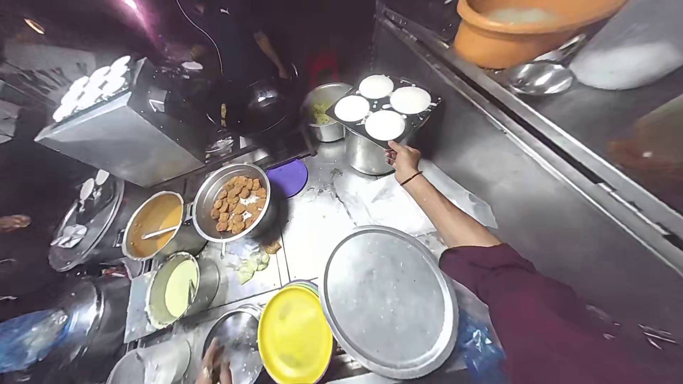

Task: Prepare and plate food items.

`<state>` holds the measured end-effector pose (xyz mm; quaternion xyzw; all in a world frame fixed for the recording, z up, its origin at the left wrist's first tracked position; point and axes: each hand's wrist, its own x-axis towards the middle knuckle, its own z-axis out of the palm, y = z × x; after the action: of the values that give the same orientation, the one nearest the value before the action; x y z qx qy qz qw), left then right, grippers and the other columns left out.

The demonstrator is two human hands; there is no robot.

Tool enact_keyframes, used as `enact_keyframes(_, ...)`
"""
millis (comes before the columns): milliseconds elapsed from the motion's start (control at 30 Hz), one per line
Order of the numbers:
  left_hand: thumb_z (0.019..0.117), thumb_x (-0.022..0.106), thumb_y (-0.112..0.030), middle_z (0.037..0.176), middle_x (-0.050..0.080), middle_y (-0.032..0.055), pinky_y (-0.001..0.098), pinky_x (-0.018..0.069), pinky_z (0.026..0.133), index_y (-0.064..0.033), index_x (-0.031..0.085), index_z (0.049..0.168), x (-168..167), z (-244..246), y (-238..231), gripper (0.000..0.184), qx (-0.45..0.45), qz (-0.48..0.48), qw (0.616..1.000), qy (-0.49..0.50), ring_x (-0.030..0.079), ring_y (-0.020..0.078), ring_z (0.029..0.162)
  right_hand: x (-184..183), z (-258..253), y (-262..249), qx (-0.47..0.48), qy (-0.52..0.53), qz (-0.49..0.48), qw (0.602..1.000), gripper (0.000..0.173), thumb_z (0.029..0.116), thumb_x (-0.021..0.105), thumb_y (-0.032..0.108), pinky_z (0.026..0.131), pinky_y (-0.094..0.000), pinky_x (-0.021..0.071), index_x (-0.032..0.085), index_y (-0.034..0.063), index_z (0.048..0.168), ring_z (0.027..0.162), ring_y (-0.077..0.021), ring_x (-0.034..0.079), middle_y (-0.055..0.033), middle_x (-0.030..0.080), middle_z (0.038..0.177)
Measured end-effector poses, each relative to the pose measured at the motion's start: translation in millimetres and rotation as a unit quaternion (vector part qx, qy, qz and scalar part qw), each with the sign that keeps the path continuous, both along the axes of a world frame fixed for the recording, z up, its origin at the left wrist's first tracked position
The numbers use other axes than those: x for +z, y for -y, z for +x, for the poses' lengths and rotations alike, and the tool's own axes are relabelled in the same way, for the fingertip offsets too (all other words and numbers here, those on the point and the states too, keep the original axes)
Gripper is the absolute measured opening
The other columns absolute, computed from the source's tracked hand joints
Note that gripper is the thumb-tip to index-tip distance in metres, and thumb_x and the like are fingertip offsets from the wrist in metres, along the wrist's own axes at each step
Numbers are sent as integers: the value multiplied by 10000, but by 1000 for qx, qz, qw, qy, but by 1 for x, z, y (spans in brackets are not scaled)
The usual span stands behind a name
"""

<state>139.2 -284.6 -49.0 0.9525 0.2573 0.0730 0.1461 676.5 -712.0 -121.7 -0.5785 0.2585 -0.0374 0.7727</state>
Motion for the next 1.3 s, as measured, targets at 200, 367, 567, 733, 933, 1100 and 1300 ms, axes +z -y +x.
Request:
enact_keyframes(200, 1021, 566, -192, 1249, 716, 26, 338, 628, 886, -100, 577, 1432, 17, 132, 21, 421, -216, -67, 970, 92, 725, 103, 1012, -14, -8, 47, -8, 33, -33, 999, 263, 995, 656, 308, 587, -263, 535, 682, 47, 1011, 604, -77, 605, -9, 683, 786)
enact_keyframes(367, 1038, 579, -266, 1261, 710, -47, 337, 612, 917, -142, 596, 1416, 10, 270, 72, 399, -320, -212, 922, 44, 705, 78, 1048, -22, -20, 70, -44, 52, -55, 996, 223, 997, 611, 298, 563, -259, 515, 665, 101, 906, 587, -66, 588, 31, 637, 718)
enact_keyframes(567, 1079, 520, -273, 1293, 660, 139, 410, 586, 953, -15, 542, 1410, -39, 461, 137, 421, -251, -487, 837, 3, 688, 219, 1100, -20, -35, 94, -20, 32, -74, 997, 326, 1007, 564, 447, 608, -320, 540, 647, 133, 1034, 652, -106, 604, 7, 628, 820)
enact_keyframes(733, 1137, 242, -386, 1402, 585, 176, 458, 502, 1008, -25, 470, 1467, 24, 540, 214, 540, -97, -587, 799, -90, 616, 284, 1204, -9, -4, 112, -29, 1, -250, 968, 642, 1057, 396, 569, 934, -526, 516, 600, 6, 1288, 1113, -296, 622, -212, 628, 1229)
enact_keyframes(933, 1122, 339, -387, 1154, 637, 249, 518, 575, 843, 51, 585, 1254, -74, 640, 239, 520, -147, -505, 850, -8, 668, 327, 1001, -3, 25, 101, -57, -50, -394, 916, 448, 1091, 394, 311, 1022, -564, 461, 596, -53, 1257, 1182, -381, 610, -277, 642, 1205)
enact_keyframes(1100, 1102, 384, -382, 1137, 666, 236, 556, 558, 882, 29, 629, 1224, -77, 579, 232, 493, -92, -491, 866, 8, 668, 343, 1039, -6, -2, 96, -26, -7, -402, 915, 448, 1081, 398, 258, 1104, -460, 436, 547, -75, 1341, 1269, -309, 565, -259, 590, 1334)
enact_keyframes(1300, 1086, 453, -330, 1030, 667, 142, 480, 527, 909, -6, 662, 1105, -62, 426, 172, 387, -85, -504, 858, 37, 642, 233, 988, -17, -76, 70, 56, 93, -373, 922, 355, 1082, 436, 271, 976, -289, 468, 599, -37, 1150, 1041, -101, 579, -101, 611, 1090)
